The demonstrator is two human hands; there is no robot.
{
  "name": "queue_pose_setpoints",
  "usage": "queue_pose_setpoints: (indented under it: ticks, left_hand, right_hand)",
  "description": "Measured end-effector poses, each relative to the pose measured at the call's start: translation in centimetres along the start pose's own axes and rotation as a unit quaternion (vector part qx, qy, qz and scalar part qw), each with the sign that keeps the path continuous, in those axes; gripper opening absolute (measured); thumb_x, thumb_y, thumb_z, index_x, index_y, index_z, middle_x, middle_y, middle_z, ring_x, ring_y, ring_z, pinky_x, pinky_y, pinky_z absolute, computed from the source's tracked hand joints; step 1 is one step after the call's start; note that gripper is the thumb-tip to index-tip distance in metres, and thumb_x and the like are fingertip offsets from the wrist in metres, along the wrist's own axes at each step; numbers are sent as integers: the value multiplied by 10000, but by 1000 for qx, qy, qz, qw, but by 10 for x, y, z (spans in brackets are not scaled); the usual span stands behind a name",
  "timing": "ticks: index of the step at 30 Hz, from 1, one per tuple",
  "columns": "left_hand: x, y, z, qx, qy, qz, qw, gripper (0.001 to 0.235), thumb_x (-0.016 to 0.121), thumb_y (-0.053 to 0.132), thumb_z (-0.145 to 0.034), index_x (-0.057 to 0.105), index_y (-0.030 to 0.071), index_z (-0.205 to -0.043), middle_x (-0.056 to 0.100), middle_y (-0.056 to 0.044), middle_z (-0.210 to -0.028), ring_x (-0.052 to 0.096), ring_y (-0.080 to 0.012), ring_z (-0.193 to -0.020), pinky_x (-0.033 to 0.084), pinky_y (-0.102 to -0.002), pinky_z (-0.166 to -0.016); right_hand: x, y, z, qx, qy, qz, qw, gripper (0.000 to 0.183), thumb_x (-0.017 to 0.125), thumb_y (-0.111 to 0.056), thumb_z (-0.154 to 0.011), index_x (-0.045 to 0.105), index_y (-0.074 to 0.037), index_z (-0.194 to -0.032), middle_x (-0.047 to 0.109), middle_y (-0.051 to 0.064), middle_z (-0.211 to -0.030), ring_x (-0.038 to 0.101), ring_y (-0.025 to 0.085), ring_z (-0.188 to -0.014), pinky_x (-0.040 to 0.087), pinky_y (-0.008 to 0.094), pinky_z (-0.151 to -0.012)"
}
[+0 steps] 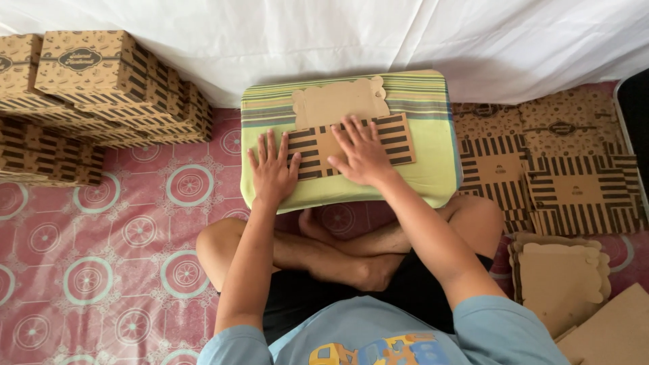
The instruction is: The person assembles flat cardboard pieces into small boxes by folding and interlocking the tabs. They work on a cushion placed on the floor, handling multiple pre-cut cardboard sheets and stacking the finished boxes.
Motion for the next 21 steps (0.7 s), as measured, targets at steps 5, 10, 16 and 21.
queue_pose_setpoints:
  ticks: [5, 10, 16, 21]
  left_hand:
    - [-1, 0, 1, 0, 1, 4, 1000, 712, 119, 634, -1065, 131, 264, -1673, 59, -110, -1741, 8, -330, -1600, -2, -590, -1258]
    - [6, -3, -3, -2, 2, -1, 1000, 725, 98, 661, -1057, 136, 279, -1672, 60, -96, -1742, 3, -317, -1601, -4, -585, -1260]
    - [28, 6, -19, -11, 60, 15, 998, 747, 261, 645, -1047, 236, 203, -1649, 156, -160, -1717, 88, -362, -1587, 69, -686, -1225]
    - [5, 134, -14, 163, 166, 32, 972, 605, 568, 499, -1003, 575, 88, -1446, 454, -187, -1575, 306, -374, -1525, 198, -578, -1242]
  right_hand:
    - [-4, 40, 18, 48, 19, 8, 999, 802, 156, -688, -1029, 249, -171, -1636, 175, 191, -1699, 103, 352, -1571, 66, 625, -1238]
    - [-5, 84, 38, 108, 33, -20, 993, 770, 205, -638, -1047, 219, -151, -1643, 147, 194, -1705, 83, 356, -1569, 59, 635, -1234]
    - [5, 113, 48, 157, 39, -19, 987, 762, 217, -578, -1077, 153, -85, -1655, 158, 217, -1705, 98, 367, -1582, 36, 661, -1226]
    - [10, 114, 48, 139, 61, -33, 988, 762, 202, -578, -1092, 142, -62, -1649, 180, 248, -1681, 114, 395, -1569, 5, 676, -1215]
Point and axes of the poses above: each hand's wrist, its own z-axis away from the middle knuckle, its own x-axis out of the palm, y = z × x, the point moved 6 cm from there along -z, towards the middle knuckle
